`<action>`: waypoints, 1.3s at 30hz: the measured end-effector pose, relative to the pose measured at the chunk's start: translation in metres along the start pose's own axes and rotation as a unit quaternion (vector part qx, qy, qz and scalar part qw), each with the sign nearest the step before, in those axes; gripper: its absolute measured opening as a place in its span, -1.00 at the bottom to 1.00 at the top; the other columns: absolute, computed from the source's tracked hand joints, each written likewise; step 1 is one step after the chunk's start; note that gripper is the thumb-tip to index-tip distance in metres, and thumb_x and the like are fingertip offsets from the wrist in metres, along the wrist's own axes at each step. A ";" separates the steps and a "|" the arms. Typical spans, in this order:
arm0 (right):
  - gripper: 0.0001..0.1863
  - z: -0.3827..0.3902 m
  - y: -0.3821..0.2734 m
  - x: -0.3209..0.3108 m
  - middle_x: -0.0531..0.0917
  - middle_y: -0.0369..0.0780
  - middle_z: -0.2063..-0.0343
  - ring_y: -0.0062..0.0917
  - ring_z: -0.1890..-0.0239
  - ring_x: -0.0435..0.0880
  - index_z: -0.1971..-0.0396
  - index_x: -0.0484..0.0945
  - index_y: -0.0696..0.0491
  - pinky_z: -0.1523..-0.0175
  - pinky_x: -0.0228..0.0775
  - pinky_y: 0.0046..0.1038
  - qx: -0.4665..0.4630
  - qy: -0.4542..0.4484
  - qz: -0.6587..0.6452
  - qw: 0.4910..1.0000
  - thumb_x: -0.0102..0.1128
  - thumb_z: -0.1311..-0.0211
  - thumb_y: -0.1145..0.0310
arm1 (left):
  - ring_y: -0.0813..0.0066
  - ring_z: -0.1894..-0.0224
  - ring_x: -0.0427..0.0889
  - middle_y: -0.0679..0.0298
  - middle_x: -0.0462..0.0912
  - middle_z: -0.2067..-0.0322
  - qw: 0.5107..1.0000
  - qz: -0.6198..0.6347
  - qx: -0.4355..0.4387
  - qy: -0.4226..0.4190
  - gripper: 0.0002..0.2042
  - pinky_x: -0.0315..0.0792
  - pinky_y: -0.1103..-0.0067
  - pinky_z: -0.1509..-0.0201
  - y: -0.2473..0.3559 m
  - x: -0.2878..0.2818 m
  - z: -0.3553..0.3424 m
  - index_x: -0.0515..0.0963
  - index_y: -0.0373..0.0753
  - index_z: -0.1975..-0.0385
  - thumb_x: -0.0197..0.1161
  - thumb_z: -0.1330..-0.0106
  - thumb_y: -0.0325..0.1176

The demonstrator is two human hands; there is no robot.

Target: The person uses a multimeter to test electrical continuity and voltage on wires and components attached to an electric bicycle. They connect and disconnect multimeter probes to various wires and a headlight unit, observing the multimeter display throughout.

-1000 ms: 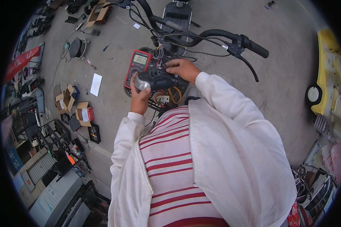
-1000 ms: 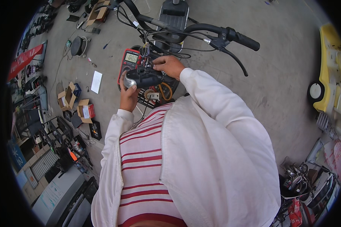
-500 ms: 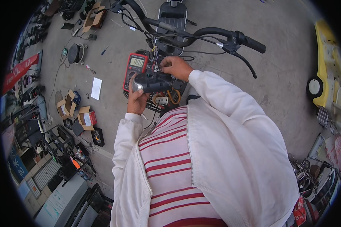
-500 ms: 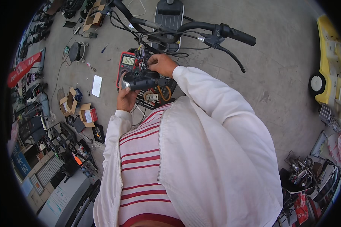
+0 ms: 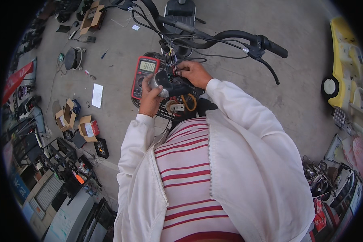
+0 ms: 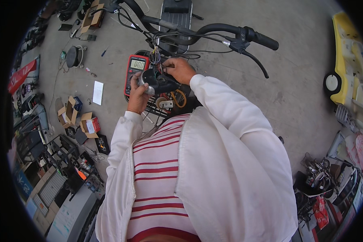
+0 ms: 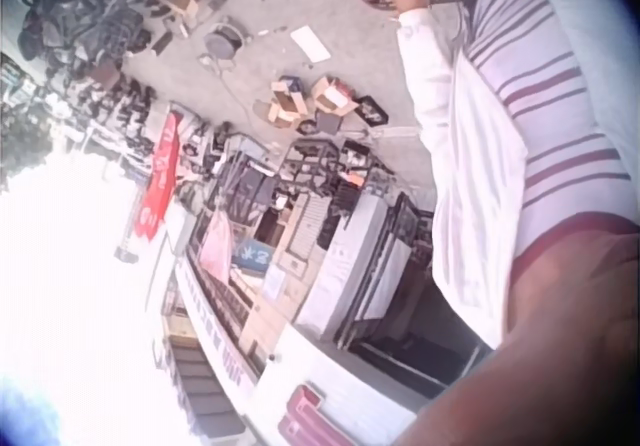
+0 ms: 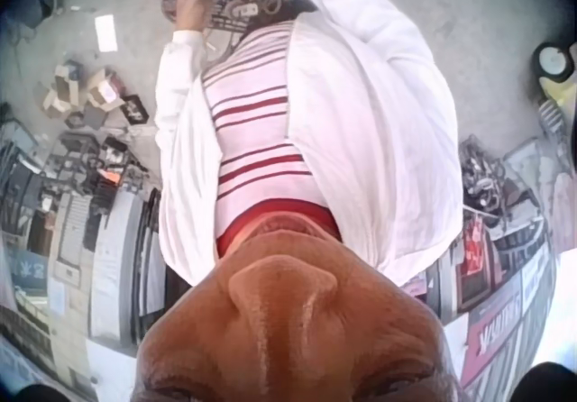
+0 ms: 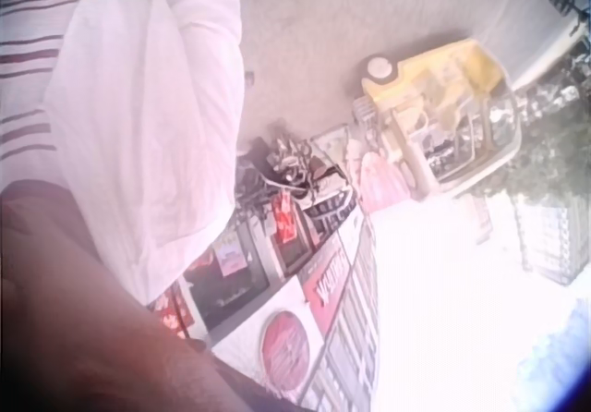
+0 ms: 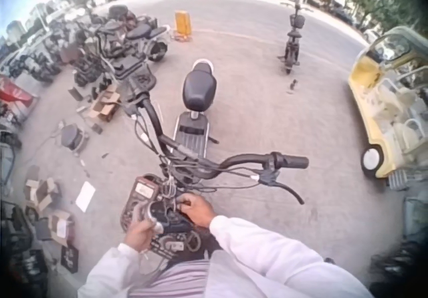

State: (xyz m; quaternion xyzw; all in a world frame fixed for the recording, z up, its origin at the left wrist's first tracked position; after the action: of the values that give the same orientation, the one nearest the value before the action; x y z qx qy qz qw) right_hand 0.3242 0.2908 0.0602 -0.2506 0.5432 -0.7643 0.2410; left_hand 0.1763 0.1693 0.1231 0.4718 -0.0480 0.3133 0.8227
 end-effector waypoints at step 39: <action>-0.42 0.016 -0.002 -0.006 0.57 -0.26 0.12 -0.52 0.10 0.48 -0.05 0.48 0.08 -0.02 0.31 -0.30 0.240 0.023 -0.012 0.970 0.24 -0.16 -0.02 | 0.08 0.16 0.54 0.09 0.59 0.33 0.760 -0.586 0.263 0.099 -0.84 0.38 0.28 0.05 0.037 0.007 -0.026 0.68 -0.14 0.36 0.32 -0.07 -0.29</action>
State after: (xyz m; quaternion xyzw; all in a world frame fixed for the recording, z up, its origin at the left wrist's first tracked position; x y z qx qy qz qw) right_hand 0.3389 0.2835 0.0656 -0.1746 0.3461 -0.8806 0.2726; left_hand 0.1556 0.2065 0.1390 0.5724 0.4039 -0.1847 0.6893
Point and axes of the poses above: each hand's wrist, its own z-axis away from the middle knuckle, its own x-axis out of the palm, y = z × x, the point moved 4 cm from there along -z, towards the middle knuckle
